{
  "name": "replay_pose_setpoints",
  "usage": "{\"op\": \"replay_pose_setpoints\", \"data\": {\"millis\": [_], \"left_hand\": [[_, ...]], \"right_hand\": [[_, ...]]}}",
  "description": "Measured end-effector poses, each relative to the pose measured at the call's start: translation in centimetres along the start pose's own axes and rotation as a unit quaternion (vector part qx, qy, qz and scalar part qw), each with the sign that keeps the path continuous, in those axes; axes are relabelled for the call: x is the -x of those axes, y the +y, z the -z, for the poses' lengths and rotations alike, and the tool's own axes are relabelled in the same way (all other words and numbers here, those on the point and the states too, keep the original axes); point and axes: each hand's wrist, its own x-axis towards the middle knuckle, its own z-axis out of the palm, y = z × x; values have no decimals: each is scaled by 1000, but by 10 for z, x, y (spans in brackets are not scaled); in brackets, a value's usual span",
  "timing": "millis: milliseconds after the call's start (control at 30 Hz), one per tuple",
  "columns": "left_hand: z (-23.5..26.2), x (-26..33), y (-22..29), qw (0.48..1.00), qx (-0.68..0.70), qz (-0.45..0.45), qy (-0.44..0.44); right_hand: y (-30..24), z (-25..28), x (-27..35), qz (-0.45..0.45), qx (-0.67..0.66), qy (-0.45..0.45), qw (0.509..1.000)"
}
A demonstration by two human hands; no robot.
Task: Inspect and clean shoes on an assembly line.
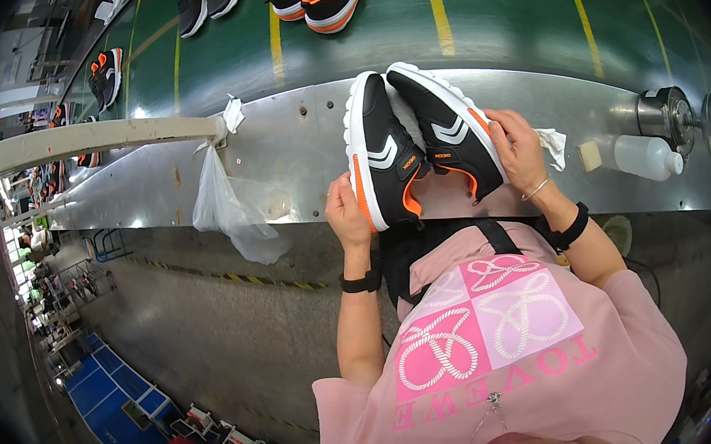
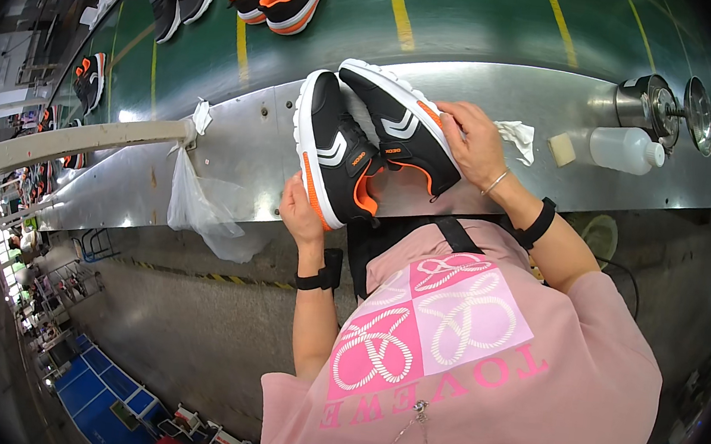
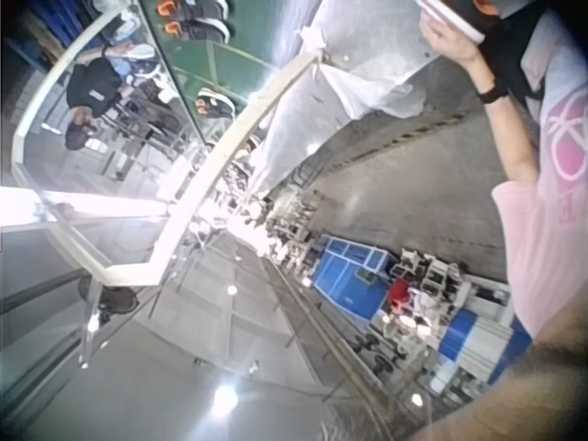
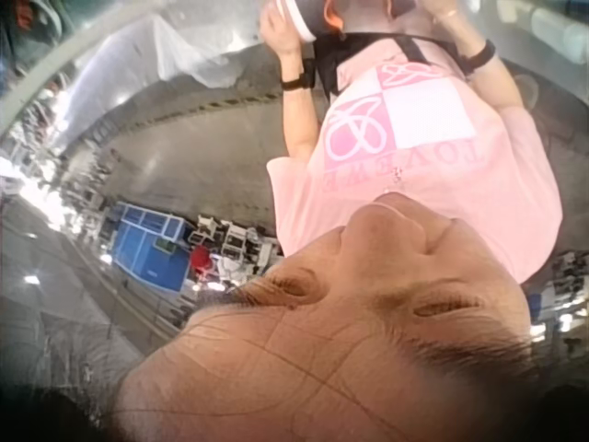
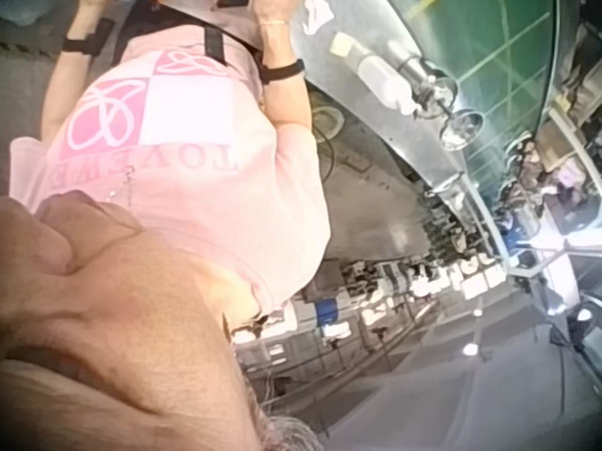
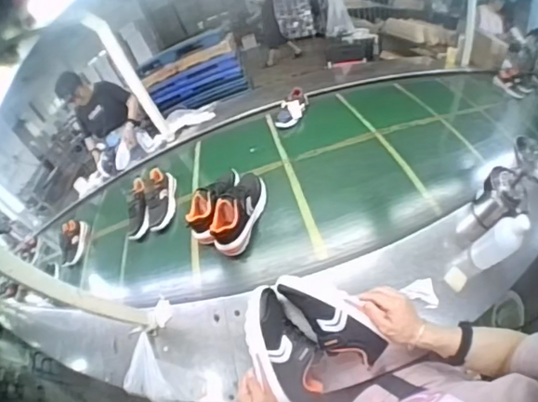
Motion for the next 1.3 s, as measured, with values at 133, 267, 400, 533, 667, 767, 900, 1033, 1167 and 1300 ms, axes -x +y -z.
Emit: {"op": "replay_pose_setpoints", "data": {"millis": [133, 267, 400, 533, 667, 767, 900, 1033, 1167, 1300], "left_hand": [[-1, -1, 1, 1000, 4, 5, 3], [-2, -1, 1, 1000, 8, 15, -2], [-1, -1, 2, 1000, -1, 7, -17], [1, -4, -11, 999, 27, 9, -25], [3, -7, -19, 996, 77, 29, -43], [2, -8, -16, 997, 60, 2, -51], [2, -4, -11, 999, -13, -8, -46], [1, -3, -7, 999, -24, -1, -44], [2, -3, -10, 999, -22, -7, -45], [2, -4, -11, 999, -24, -2, -45]], "right_hand": [[2, 1, -1, -9, -6, -16, 1000], [3, 0, -3, 5, 6, -19, 1000], [5, 3, -5, 1, 21, -40, 999], [4, 5, -11, -101, -80, -129, 983], [7, 7, -17, -195, -272, -208, 919], [9, 3, -10, -152, -248, -198, 936], [-1, 8, -3, -127, -244, -176, 945], [-13, 13, 3, -9, -67, -125, 990], [-23, 15, 6, 1, -43, -116, 992], [-22, 14, 12, 13, -20, -100, 995]]}}
